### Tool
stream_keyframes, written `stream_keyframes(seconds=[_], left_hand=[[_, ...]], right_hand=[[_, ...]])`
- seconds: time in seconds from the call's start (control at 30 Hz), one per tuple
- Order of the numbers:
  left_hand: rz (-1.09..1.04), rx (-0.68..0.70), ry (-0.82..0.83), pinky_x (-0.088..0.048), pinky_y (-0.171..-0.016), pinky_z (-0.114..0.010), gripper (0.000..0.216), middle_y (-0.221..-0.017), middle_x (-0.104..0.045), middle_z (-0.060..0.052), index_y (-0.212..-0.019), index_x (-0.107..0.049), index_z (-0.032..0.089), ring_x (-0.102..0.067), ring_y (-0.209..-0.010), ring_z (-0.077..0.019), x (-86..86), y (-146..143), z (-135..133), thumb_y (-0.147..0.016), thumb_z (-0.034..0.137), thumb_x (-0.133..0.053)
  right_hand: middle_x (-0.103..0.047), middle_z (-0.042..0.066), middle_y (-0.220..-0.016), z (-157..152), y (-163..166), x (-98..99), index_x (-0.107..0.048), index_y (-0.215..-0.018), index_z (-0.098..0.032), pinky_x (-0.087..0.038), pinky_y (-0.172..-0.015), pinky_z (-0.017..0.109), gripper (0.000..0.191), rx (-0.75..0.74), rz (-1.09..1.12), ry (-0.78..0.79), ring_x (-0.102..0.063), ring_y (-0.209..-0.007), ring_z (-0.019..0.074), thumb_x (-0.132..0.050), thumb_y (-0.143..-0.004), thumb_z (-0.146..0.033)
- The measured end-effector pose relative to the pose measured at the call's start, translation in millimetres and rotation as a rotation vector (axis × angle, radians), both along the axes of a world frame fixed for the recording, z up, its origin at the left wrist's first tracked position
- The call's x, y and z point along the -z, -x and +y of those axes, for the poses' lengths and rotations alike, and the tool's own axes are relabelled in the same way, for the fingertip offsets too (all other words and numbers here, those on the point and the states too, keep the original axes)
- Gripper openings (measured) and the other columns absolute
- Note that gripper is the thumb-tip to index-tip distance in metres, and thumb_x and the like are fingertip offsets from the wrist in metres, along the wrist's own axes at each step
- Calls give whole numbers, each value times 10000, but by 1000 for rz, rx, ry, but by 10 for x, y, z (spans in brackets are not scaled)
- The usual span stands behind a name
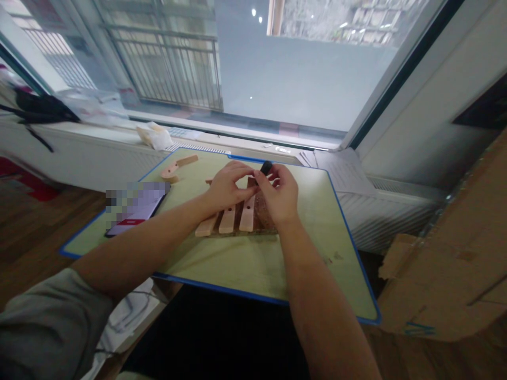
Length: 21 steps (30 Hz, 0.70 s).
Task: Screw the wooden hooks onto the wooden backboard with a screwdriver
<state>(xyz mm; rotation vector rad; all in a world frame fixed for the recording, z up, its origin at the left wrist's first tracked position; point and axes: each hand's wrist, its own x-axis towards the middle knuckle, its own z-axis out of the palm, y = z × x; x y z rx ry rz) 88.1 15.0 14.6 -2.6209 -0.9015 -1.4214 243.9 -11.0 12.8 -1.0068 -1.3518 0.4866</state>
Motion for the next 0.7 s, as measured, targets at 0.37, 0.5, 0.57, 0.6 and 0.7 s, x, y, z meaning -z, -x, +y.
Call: stream_keyframes(seconds=[0.37,0.5,0.57,0.6,0.7], left_hand=[[62,-52,25,-450,-764,-319,182,-763,-641,-18,-745,-601,188,-571,-791,-172,-12,12,-32,-819,353,-620],[49,-48,-27,-454,-765,-319,162,-772,-640,-23,-751,-594,186,-566,-789,-173,0,20,-26,-803,336,-628],[55,-40,-58,-458,-762,-319,172,-768,-642,-29,-762,-600,182,-566,-785,-173,1,23,-20,-824,342,-605],[64,-29,-69,-459,-765,-320,175,-768,-644,-32,-769,-605,180,-568,-784,-173,-3,25,-18,-840,340,-585],[85,12,-86,-463,-771,-324,181,-773,-656,-41,-799,-625,174,-574,-785,-171,-26,29,-29,-866,319,-541]], right_hand=[[-685,37,-894,-88,67,-17,-664,-991,-212,-466,-661,327,289,22,-141,-7,-594,-727,149,-609,-814,-434],[-691,56,-907,-99,39,-25,-673,-1053,-225,-474,-704,361,333,50,-282,-80,-587,-781,175,-539,-861,-462],[-693,57,-893,-100,20,-36,-681,-1053,-226,-472,-729,378,340,73,-351,-117,-576,-789,182,-533,-864,-467],[-691,57,-888,-101,12,-40,-682,-1054,-226,-471,-733,381,342,83,-371,-129,-571,-788,183,-533,-864,-468],[-682,57,-902,-104,-2,-43,-666,-1088,-230,-470,-717,370,347,79,-367,-140,-565,-790,184,-528,-864,-457]])
